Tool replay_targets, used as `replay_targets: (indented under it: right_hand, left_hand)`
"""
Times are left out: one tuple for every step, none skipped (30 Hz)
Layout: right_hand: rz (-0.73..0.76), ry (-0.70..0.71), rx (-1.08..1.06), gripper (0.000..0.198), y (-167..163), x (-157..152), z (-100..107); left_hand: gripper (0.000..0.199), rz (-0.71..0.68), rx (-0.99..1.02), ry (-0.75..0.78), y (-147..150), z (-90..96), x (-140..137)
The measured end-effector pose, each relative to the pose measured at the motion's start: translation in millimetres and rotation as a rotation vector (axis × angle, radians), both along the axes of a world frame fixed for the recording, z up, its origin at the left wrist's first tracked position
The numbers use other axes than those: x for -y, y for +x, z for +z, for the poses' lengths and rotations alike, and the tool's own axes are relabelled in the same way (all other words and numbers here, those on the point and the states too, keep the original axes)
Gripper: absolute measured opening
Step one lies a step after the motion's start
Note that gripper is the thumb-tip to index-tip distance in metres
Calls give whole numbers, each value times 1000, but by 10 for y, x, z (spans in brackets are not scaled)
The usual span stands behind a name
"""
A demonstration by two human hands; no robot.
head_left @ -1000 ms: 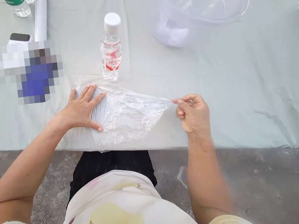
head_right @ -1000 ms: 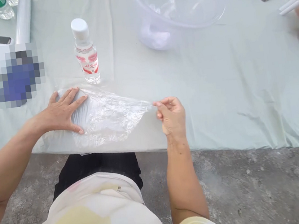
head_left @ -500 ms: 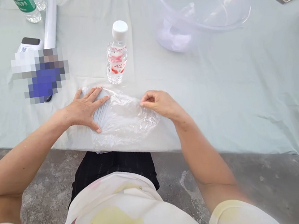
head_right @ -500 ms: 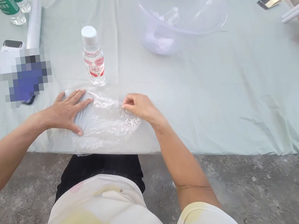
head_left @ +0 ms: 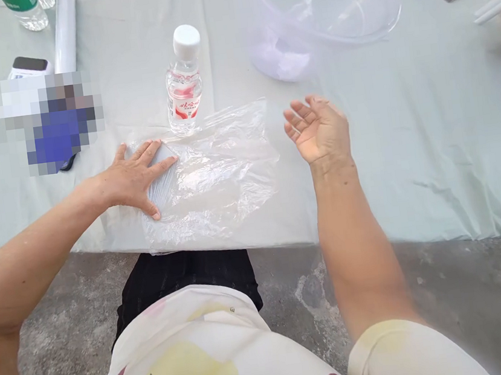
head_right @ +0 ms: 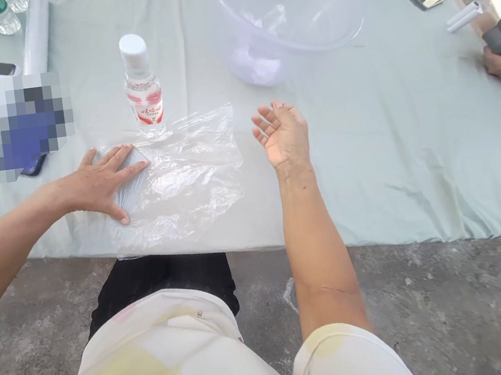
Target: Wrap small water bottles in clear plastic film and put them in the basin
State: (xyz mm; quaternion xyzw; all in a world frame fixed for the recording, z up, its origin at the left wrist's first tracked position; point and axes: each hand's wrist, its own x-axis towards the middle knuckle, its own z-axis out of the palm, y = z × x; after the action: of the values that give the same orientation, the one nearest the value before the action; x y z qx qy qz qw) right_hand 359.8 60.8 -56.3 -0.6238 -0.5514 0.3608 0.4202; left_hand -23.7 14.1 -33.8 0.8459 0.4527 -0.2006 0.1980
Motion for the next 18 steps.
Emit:
replay_targets:
  right_hand:
    - [11,-52,-4,67,1,136,4]
    - [13,-111,-35,72,-14,295,15]
    - [7,-172,-84,76,-41,466,31]
    - [-2,-231,-137,77,-77,640,48]
    - [-6,-290,-182,75,-117,806,63]
    - [0,-350,-209,71,-156,954,73]
    - [17,-409,-214,66,-191,1077,77]
    - [42,-465,-198,62,-220,1172,73]
    - [72,-512,-172,58,-244,1236,62]
    - [100,-538,-149,51,-264,1273,46]
    - [117,-531,-137,43,-281,1287,29]
    - [126,-492,-140,37,-296,1284,15]
    - [130,-436,-162,33,-311,1272,7]
    - [128,-384,-202,34,-324,1256,8]
    - [127,-357,-249,36,-333,1244,17]
    - [128,-367,-290,37,-332,1238,34]
    - [134,-407,-315,39,-318,1240,56]
    - [141,-462,-315,41,-284,1249,80]
  left_hand:
    - [126,3,-10,5,-4,-1,3]
    - [126,2,-19,10,-7,-2,6]
    - [125,0,-26,14,-9,-4,8]
    - [125,-5,-31,16,-10,-6,8]
    - [125,-10,-32,18,-10,-10,8]
    - [125,-14,-33,21,-9,-15,6]
    - [126,-17,-33,25,-9,-20,3]
    - [126,-19,-34,29,-9,-25,0]
    - [126,-19,-36,32,-9,-29,-3]
    - [126,-19,-38,35,-8,-33,-5]
    - [126,-17,-41,37,-8,-34,-7]
    - [126,-16,-45,37,-8,-34,-8]
    - [125,-15,-48,36,-8,-32,-9]
    - [125,-14,-50,35,-8,-28,-8]
    - [125,-14,-51,32,-8,-23,-7]
    - [124,-14,-49,29,-8,-18,-5]
    - [124,-15,-46,25,-8,-13,-3]
    - [123,-15,-41,21,-8,-9,-1]
